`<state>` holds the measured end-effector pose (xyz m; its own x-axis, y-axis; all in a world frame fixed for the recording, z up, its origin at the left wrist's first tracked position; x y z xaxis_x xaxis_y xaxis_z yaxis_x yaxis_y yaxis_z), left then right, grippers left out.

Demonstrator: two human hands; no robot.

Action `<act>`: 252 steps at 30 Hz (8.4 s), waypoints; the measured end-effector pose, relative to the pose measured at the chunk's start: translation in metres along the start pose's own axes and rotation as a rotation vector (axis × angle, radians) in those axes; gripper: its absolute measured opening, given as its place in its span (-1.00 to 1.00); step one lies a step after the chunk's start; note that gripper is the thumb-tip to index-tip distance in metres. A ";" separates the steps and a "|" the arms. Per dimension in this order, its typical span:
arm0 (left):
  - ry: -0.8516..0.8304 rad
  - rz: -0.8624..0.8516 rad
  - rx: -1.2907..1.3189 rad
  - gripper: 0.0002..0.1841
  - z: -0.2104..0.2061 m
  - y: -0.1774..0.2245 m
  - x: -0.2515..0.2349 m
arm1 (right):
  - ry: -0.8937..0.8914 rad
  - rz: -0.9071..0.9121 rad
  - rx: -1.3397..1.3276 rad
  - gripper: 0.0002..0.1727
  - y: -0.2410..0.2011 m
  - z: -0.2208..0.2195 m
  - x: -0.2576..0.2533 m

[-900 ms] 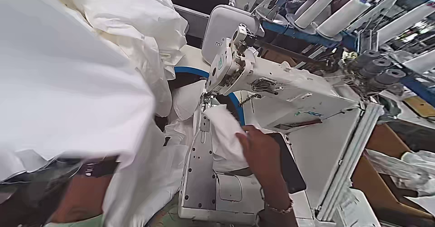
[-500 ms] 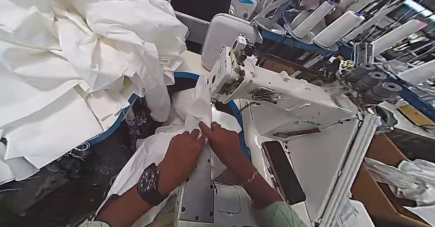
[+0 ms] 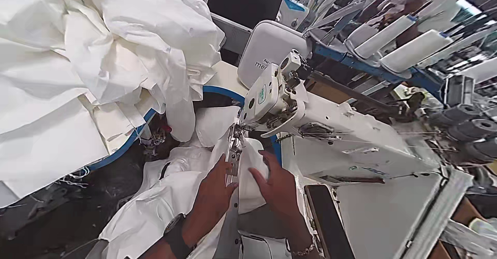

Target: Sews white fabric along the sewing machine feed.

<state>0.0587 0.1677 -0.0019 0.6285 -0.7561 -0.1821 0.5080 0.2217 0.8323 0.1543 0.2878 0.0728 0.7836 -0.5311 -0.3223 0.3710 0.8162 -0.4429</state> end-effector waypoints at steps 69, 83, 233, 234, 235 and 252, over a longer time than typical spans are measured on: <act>-0.506 0.046 0.091 -0.67 0.044 -0.005 0.014 | -0.340 -0.355 -0.170 -0.82 0.030 -0.032 0.083; -0.322 0.007 0.125 -0.63 0.026 -0.007 0.018 | -0.418 -0.128 0.087 -0.79 -0.082 -0.027 0.092; 0.271 -0.359 -0.252 -0.78 0.035 0.006 0.016 | -0.068 -0.070 0.081 -0.79 -0.070 -0.015 0.050; 0.274 -0.360 -0.246 -0.78 0.034 0.006 0.016 | -0.056 -0.090 0.028 -0.79 -0.068 -0.013 0.051; 0.276 -0.356 -0.240 -0.79 0.033 0.006 0.016 | -0.042 -0.114 -0.032 -0.80 -0.066 -0.012 0.052; 0.344 -0.230 0.070 -0.86 0.014 -0.006 -0.011 | 0.336 0.274 0.081 -0.83 -0.061 -0.037 0.028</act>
<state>0.0405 0.1660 0.0029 0.6696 -0.5284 -0.5220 0.6242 0.0195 0.7810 0.1352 0.2144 0.0599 0.6578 -0.3259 -0.6790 0.2202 0.9454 -0.2404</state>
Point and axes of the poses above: each hand's wrist, its own x-axis away from the middle knuckle, its own z-axis out of the back of the hand, y = z × x, the point moved 7 cm from there along -x, towards the middle knuckle, and after that the axes turned 9 degrees about -x, right-handed, at the moved point
